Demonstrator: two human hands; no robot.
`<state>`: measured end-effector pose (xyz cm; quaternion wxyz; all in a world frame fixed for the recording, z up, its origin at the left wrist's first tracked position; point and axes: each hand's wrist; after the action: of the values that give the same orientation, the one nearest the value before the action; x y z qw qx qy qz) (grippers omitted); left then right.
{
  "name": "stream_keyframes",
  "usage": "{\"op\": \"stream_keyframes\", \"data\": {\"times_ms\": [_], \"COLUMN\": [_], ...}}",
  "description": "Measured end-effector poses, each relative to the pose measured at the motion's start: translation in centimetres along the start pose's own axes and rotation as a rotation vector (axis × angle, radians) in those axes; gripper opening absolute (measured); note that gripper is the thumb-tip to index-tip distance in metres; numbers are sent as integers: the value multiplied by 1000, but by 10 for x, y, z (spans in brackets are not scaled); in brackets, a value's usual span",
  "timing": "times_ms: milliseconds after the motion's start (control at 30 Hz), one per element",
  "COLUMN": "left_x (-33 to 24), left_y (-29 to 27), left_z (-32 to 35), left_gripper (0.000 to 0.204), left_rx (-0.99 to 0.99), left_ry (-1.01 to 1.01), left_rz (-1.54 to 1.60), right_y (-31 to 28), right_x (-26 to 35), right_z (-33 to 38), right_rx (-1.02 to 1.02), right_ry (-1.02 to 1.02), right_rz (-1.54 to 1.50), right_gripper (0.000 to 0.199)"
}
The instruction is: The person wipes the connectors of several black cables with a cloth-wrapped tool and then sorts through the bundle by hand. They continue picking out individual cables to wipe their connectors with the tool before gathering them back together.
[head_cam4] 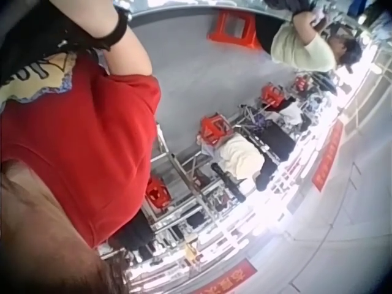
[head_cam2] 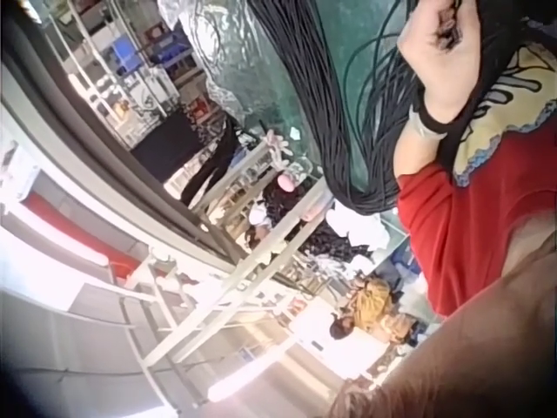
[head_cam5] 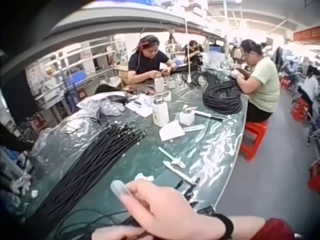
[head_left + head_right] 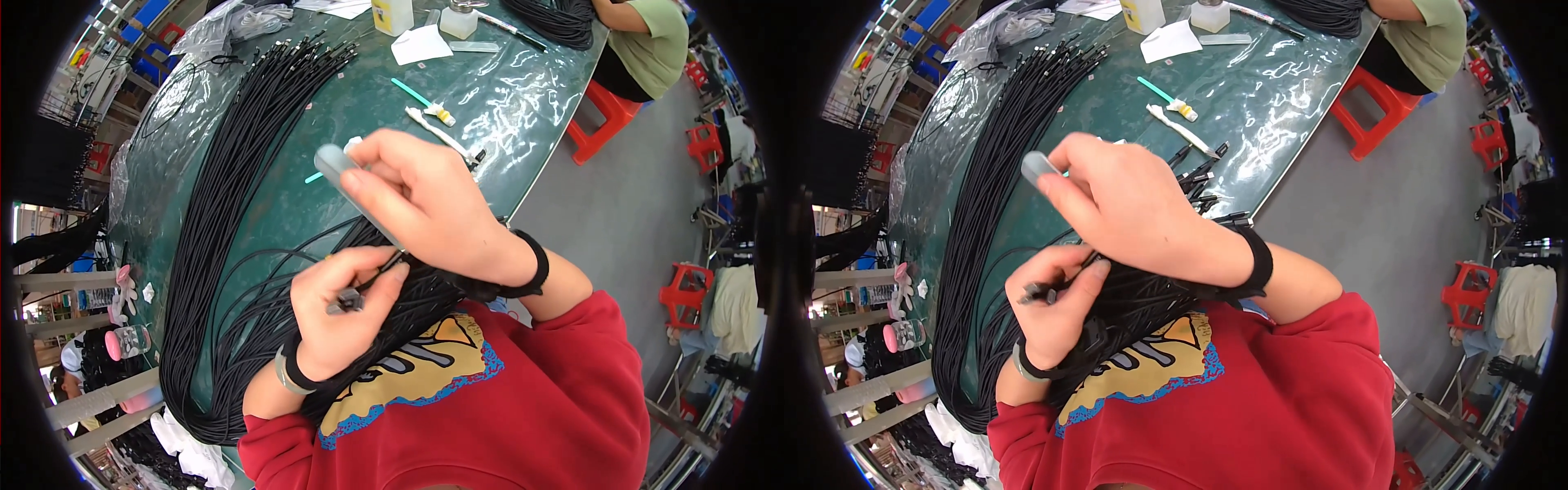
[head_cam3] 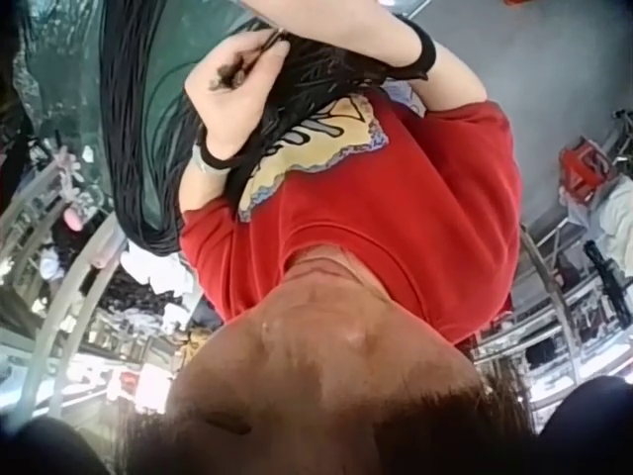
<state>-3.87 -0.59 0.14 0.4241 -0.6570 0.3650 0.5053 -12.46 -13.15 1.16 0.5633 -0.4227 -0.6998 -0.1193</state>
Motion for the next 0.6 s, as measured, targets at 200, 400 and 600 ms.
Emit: {"op": "stream_keyframes", "data": {"times_ms": [200, 400, 600], "left_x": [-3, 2, -1], "left_y": [3, 4, 4], "left_z": [-1, -2, 2], "left_gripper": [19, 21, 12], "left_rx": [-84, -67, -79], "left_ry": [287, 450, 216], "left_rz": [-316, -505, -237], "right_y": [-15, -14, -4], "right_x": [1, 8, -15], "right_z": [12, 17, -12], "right_rx": [43, 131, 97], "right_ry": [139, 54, 66], "right_rz": [-182, 151, 376], "right_gripper": [11, 15, 18]}}
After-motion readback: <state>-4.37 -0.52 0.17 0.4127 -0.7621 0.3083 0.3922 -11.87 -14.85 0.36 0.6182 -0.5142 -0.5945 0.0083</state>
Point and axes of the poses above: each hand's wrist, its own z-axis away from the middle knuckle, its own y-axis out of the palm, x = y × z, and after that the axes turned 1 degree about z, right-handed
